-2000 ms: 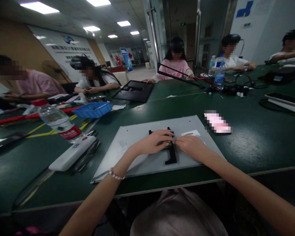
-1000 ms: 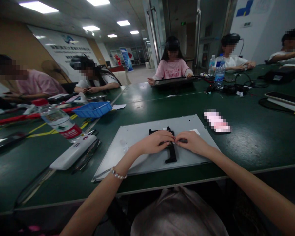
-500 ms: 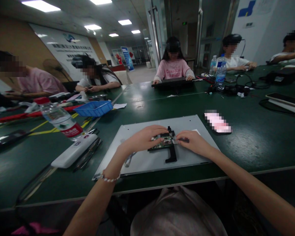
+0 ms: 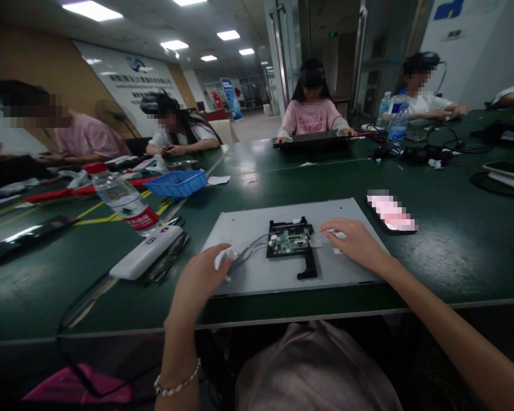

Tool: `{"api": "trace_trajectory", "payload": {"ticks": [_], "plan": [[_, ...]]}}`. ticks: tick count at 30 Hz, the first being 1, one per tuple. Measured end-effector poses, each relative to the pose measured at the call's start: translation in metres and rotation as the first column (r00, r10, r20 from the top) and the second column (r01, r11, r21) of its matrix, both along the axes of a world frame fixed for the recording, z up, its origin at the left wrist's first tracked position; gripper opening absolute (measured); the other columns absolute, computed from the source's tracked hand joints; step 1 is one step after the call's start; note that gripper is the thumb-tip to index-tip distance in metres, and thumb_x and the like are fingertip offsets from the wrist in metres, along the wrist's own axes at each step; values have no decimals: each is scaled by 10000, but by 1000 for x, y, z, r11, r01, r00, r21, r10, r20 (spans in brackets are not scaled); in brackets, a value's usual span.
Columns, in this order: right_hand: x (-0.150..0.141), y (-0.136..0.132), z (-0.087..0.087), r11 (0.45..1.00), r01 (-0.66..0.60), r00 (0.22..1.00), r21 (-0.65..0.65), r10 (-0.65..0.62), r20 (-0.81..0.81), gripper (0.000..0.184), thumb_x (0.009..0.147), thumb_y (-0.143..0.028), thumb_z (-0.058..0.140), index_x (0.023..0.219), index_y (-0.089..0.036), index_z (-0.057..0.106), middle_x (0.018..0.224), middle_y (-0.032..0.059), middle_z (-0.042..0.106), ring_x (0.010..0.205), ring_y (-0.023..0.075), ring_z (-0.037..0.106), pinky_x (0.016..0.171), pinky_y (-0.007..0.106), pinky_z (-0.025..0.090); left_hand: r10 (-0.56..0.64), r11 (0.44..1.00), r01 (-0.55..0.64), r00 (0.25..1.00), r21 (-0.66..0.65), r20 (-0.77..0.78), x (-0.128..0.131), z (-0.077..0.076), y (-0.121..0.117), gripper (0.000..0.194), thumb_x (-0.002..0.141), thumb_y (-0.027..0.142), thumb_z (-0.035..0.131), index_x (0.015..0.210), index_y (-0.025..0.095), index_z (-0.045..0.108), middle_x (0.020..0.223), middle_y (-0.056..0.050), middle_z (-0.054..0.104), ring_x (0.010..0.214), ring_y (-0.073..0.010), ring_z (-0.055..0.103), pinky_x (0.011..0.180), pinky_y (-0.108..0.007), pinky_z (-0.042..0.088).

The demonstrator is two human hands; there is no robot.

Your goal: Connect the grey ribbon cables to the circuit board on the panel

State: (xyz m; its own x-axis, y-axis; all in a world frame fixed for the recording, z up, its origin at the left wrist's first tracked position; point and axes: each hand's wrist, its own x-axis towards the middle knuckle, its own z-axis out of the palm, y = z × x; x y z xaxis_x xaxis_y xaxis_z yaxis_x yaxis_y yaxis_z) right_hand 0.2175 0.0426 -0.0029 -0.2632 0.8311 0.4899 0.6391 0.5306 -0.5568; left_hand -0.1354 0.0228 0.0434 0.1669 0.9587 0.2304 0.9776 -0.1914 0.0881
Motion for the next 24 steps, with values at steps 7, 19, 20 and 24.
{"api": "trace_trajectory", "payload": {"ticks": [7, 19, 20, 24], "plan": [[2, 0, 0, 1000, 1, 999, 20, -2, 34, 216, 878, -268, 500, 1001, -223, 672, 1038, 49, 703, 957, 223, 649, 864, 391, 510, 159, 987, -160, 983, 1, -90, 5, 3, 4, 287, 880, 295, 434, 992, 239, 692, 877, -96, 731, 819, -258, 679, 700, -315, 470], [2, -2, 0, 1000, -10, 998, 23, 9, 69, 211, 875, -271, 499, 988, -223, 670, 1034, 49, 705, 971, 232, 648, 866, 391, 505, 55, 998, -55, 997, 14, -60, 9, -5, -5, 268, 903, 301, 443, 987, 221, 684, 979, -78, 723, 899, -240, 670, 764, -307, 464], [2, -2, 0, 1000, -9, 997, 25, 8, 72, 214, 875, -276, 498, 987, -223, 672, 1032, 51, 706, 971, 235, 649, 867, 395, 504, 69, 997, -68, 995, 22, -68, 10, -5, -4, 274, 907, 293, 434, 976, 216, 688, 967, -82, 723, 885, -244, 672, 754, -315, 463], [2, -3, 0, 1000, -12, 996, 25, 9, 91, 229, 879, -273, 484, 986, -224, 680, 1027, 58, 708, 970, 239, 650, 870, 403, 504, 102, 993, -96, 990, 64, -95, 16, -1, -6, 287, 920, 283, 410, 962, 203, 682, 955, -88, 719, 872, -244, 667, 751, -323, 455]]}}
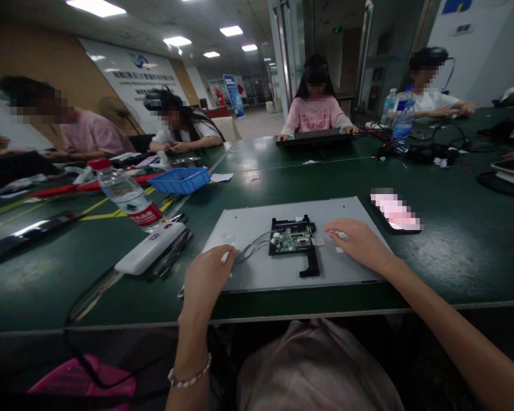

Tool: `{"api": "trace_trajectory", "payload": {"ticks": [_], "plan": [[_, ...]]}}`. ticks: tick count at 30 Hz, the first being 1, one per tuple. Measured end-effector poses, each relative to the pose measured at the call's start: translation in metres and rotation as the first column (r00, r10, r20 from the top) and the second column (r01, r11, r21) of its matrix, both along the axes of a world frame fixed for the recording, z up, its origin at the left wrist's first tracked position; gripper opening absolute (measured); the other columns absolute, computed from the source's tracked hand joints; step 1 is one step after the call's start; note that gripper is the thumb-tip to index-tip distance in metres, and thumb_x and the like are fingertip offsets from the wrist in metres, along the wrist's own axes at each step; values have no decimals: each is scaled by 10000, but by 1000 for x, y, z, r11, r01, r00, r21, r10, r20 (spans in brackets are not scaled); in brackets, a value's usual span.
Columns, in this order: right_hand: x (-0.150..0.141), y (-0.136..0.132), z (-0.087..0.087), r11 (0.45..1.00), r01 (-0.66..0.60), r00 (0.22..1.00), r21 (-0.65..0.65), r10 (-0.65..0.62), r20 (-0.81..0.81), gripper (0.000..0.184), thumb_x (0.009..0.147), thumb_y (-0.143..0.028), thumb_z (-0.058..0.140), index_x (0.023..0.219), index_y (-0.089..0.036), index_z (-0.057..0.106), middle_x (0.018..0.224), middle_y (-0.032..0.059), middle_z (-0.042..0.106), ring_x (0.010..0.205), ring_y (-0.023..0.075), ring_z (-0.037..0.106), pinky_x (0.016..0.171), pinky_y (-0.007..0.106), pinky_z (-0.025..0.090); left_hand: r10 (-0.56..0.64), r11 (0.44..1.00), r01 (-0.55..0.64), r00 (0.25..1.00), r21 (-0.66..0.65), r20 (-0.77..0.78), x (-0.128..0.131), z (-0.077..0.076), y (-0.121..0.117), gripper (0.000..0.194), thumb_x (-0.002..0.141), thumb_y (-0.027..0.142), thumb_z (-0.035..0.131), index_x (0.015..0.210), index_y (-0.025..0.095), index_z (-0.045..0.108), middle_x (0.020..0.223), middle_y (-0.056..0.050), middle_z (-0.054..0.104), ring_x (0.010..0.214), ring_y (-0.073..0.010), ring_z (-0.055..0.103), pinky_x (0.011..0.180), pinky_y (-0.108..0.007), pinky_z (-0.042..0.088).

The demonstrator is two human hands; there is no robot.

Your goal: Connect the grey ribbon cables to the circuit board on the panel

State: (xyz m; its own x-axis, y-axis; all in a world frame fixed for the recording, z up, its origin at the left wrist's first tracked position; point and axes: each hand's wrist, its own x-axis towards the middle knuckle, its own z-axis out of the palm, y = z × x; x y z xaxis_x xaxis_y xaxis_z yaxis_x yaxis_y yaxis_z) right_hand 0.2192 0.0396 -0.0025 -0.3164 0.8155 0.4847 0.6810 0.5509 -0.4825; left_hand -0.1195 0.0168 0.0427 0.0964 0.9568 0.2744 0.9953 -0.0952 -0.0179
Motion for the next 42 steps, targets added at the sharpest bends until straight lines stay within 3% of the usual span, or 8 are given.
{"api": "trace_trajectory", "payload": {"ticks": [5, 11, 18, 22, 31, 37, 40, 42], "plan": [[1, 0, -1, 1000, 3, 1000, -3, -3, 30, 221, 876, -255, 492, 1001, -226, 672, 1052, 53, 702, 988, 241, 643, 884, 410, 501, -77, 995, 79, 997, 59, -26, 16, 6, -15, 283, 936, 247, 373, 912, 191, 649, 934, -83, 704, 885, -235, 647, 781, -331, 440], [2, 1, -4, 1000, -2, 999, 7, 1, 54, 222, 873, -256, 495, 1000, -221, 674, 1052, 55, 703, 993, 245, 643, 891, 421, 499, -176, 984, 175, 984, 35, 37, 32, 1, -23, 241, 936, 275, 393, 891, 195, 616, 905, -68, 696, 887, -235, 634, 827, -350, 427], [0, -2, 1, 1000, -4, 998, -5, 5, 58, 222, 880, -245, 483, 996, -218, 670, 1049, 55, 701, 985, 234, 642, 884, 409, 500, -22, 996, 17, 998, 85, 61, 29, -9, -13, 213, 939, 268, 379, 1044, 173, 539, 911, -82, 682, 861, -243, 637, 769, -339, 432], [-1, -2, 2, 1000, -8, 998, -10, 8, 57, 217, 876, -245, 488, 990, -223, 671, 1036, 52, 703, 981, 234, 642, 880, 398, 500, -16, 1000, 16, 999, 1, 35, 28, -17, -8, 155, 908, 248, 432, 1011, 175, 522, 897, -83, 674, 878, -248, 639, 753, -328, 436], [-1, -5, 5, 998, -26, 997, -49, 29, 69, 221, 891, -231, 472, 1007, -203, 658, 1052, 64, 688, 997, 218, 625, 892, 380, 481, -12, 996, 13, 1000, -88, 10, 29, -16, -9, 191, 907, 270, 461, 1061, 162, 496, 1043, -105, 658, 1028, -252, 609, 891, -375, 423], [-3, -5, 6, 999, -28, 997, -43, 31, 70, 218, 899, -253, 475, 1006, -213, 661, 1054, 54, 691, 996, 212, 627, 891, 370, 480, -58, 995, 45, 987, 90, 148, 19, -22, -7, 333, 874, 351, 537, 1158, 179, 518, 1299, -125, 546, 1195, -271, 515, 981, -409, 397], [-4, -4, 5, 998, -56, 992, -24, 58, 111, 223, 875, -272, 521, 1044, -213, 654, 1089, 49, 686, 1014, 214, 624, 907, 373, 474, -146, 974, 106, 970, 201, 192, 18, -19, -10, 309, 897, 351, 501, 1146, 174, 548, 1284, -117, 556, 1190, -263, 514, 1003, -411, 386], [-6, -2, 3, 997, -74, 985, -18, 76, 156, 242, 858, -285, 549, 1068, -212, 646, 1101, 51, 684, 1025, 220, 622, 909, 378, 472, -226, 962, 188, 956, 198, 189, 19, -16, -14, 302, 889, 340, 515, 1141, 179, 558, 1239, -97, 589, 1151, -248, 538, 993, -396, 399]]}}
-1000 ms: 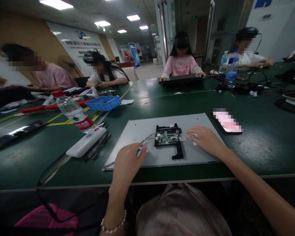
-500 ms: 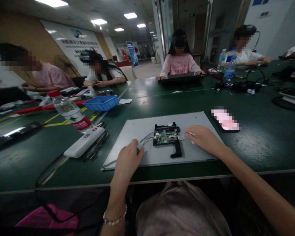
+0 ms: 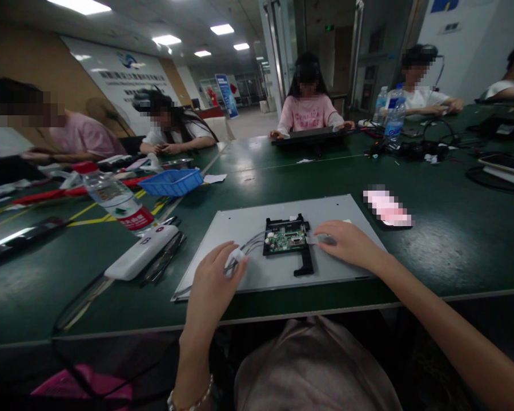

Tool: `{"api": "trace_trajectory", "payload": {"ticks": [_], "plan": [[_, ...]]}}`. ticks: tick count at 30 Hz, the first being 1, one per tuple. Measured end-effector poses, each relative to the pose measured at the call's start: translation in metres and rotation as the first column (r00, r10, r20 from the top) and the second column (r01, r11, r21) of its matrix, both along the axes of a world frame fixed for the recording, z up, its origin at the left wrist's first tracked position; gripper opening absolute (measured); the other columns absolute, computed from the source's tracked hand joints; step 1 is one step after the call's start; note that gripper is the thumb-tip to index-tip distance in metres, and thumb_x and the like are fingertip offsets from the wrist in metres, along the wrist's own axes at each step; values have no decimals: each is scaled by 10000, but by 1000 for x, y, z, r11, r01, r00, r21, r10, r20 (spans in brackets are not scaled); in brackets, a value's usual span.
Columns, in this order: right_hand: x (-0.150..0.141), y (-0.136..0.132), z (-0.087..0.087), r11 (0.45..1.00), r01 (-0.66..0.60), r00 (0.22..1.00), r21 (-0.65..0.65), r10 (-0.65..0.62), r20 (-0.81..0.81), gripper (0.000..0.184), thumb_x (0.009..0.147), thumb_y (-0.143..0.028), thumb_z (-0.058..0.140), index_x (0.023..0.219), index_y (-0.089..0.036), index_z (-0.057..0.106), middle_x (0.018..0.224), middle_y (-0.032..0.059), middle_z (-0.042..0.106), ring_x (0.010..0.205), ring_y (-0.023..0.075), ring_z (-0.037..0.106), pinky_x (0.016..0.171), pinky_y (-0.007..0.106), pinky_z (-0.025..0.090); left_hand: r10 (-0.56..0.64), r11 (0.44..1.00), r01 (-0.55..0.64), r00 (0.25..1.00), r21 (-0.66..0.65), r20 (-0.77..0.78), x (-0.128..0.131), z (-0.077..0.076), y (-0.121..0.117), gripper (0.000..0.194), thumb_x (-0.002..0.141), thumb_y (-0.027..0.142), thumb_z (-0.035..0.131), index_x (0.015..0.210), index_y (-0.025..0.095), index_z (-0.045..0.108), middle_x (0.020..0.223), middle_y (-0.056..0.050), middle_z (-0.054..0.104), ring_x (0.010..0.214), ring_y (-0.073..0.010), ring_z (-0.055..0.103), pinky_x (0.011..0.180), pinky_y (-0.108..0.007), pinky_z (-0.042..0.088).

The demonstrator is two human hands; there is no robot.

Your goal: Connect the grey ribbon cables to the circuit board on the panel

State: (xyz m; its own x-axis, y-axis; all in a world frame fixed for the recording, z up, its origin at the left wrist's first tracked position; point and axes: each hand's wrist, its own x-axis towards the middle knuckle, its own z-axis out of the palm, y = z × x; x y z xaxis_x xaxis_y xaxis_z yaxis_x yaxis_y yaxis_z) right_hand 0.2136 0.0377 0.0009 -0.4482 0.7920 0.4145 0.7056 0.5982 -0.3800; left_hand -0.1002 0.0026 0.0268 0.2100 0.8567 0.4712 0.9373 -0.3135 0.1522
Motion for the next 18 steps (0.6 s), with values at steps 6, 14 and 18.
{"api": "trace_trajectory", "payload": {"ticks": [6, 14, 18], "plan": [[-9, 7, -4, 999, -34, 988, 21, 31, 152, 216, 915, -255, 471, 1030, -203, 646, 1049, 62, 696, 969, 216, 635, 841, 363, 492, -38, 994, 20, 986, -110, -162, 4, 9, -3, 212, 852, 165, 497, 1009, 198, 636, 1052, -52, 684, 984, -234, 620, 886, -368, 445], [3, 8, -3, 991, 72, 975, 116, -95, 199, 242, 935, -221, 425, 988, -169, 656, 1005, 90, 693, 946, 237, 628, 847, 383, 482, 90, 994, -84, 993, 76, -76, -8, 26, 28, 236, 879, 215, 462, 933, 204, 691, 984, -40, 721, 922, -223, 654, 837, -338, 442], [2, 8, -3, 996, 46, 990, 79, -55, 127, 234, 907, -294, 504, 1058, -177, 639, 1068, 77, 688, 991, 227, 624, 866, 364, 481, 118, 992, -115, 990, 43, -75, -15, 30, 41, 258, 878, 239, 459, 954, 213, 704, 1017, -42, 719, 944, -227, 653, 838, -339, 438]]}}
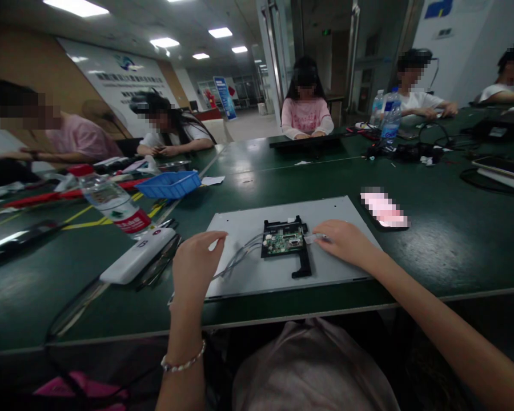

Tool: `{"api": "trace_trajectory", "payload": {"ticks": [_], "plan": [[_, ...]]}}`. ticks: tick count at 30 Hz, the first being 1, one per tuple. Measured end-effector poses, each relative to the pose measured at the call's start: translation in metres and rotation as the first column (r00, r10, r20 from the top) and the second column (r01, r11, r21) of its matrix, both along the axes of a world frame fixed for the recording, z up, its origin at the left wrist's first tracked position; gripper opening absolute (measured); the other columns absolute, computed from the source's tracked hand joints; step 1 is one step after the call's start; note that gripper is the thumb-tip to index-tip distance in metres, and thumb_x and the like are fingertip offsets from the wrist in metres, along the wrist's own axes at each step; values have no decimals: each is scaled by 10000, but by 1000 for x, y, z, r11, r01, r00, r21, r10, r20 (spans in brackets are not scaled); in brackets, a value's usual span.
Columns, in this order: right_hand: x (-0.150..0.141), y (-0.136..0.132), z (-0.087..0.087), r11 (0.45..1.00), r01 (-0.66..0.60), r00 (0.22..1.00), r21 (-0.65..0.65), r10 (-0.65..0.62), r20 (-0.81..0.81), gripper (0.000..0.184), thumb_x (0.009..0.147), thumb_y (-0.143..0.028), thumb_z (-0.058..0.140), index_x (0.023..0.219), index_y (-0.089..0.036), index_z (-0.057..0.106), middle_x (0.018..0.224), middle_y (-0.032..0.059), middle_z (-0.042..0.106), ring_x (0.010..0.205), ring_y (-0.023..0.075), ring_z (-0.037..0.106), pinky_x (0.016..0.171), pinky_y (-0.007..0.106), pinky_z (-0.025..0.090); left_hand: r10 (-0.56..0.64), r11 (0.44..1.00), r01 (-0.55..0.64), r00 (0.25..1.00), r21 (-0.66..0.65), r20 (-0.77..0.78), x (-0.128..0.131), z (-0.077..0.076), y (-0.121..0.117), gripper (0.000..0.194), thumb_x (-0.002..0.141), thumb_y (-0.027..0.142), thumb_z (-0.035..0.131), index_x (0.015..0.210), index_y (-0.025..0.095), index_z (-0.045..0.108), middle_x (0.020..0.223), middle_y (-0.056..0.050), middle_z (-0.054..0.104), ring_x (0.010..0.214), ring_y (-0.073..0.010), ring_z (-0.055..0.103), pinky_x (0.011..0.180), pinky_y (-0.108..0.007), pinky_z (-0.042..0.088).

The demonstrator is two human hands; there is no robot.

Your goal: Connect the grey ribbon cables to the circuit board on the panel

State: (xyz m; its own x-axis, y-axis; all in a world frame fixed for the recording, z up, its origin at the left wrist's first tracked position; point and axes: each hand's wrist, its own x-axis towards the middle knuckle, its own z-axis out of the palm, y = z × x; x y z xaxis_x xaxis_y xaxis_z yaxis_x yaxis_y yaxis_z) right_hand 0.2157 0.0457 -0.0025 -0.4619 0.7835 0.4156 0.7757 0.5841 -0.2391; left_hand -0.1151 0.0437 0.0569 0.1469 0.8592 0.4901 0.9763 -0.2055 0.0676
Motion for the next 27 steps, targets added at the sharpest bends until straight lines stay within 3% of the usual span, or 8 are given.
{"api": "trace_trajectory", "payload": {"ticks": [5, 11, 15, 20, 27], "plan": [[-10, 4, -1, 996, -81, 994, -24, 82, 68, 215, 919, -303, 498, 1036, -203, 648, 1042, 60, 699, 965, 217, 636, 824, 346, 491, 9, 985, -23, 997, -171, -82, -7, -12, 5, 298, 899, 327, 436, 931, 211, 709, 972, -75, 725, 938, -273, 650, 882, -417, 415], [-11, 5, -1, 997, -52, 974, 59, 38, 221, 229, 925, -160, 445, 958, -167, 671, 984, 95, 707, 903, 224, 653, 795, 350, 489, 11, 995, -10, 1000, -104, 13, 6, -13, 1, 339, 939, 391, 386, 1035, 207, 655, 1083, -82, 691, 1068, -259, 599, 998, -456, 344], [-9, 2, 1, 999, -21, 990, 32, 17, 138, 229, 926, -194, 449, 980, -179, 671, 995, 92, 705, 916, 227, 651, 815, 355, 491, -131, 982, 138, 989, -126, 66, 41, -15, -13, 320, 946, 321, 390, 1173, 188, 573, 1169, -80, 648, 1100, -233, 577, 987, -404, 380], [-10, 2, 4, 995, -76, 997, -56, 76, -8, 245, 895, -293, 523, 1089, -202, 641, 1089, 79, 684, 994, 228, 624, 857, 373, 488, -298, 940, 310, 950, -143, 96, 81, -32, -28, 370, 928, 291, 439, 1280, 178, 468, 1302, -90, 554, 1231, -232, 477, 1030, -405, 365], [-9, 9, 0, 997, -76, 992, -29, 78, 98, 222, 918, -224, 471, 1030, -190, 659, 1027, 87, 690, 967, 230, 624, 839, 370, 484, -338, 916, 337, 941, -217, 35, 84, -47, -29, 427, 908, 287, 470, 1319, 178, 429, 1435, -104, 418, 1330, -267, 362, 1069, -464, 323]]}}
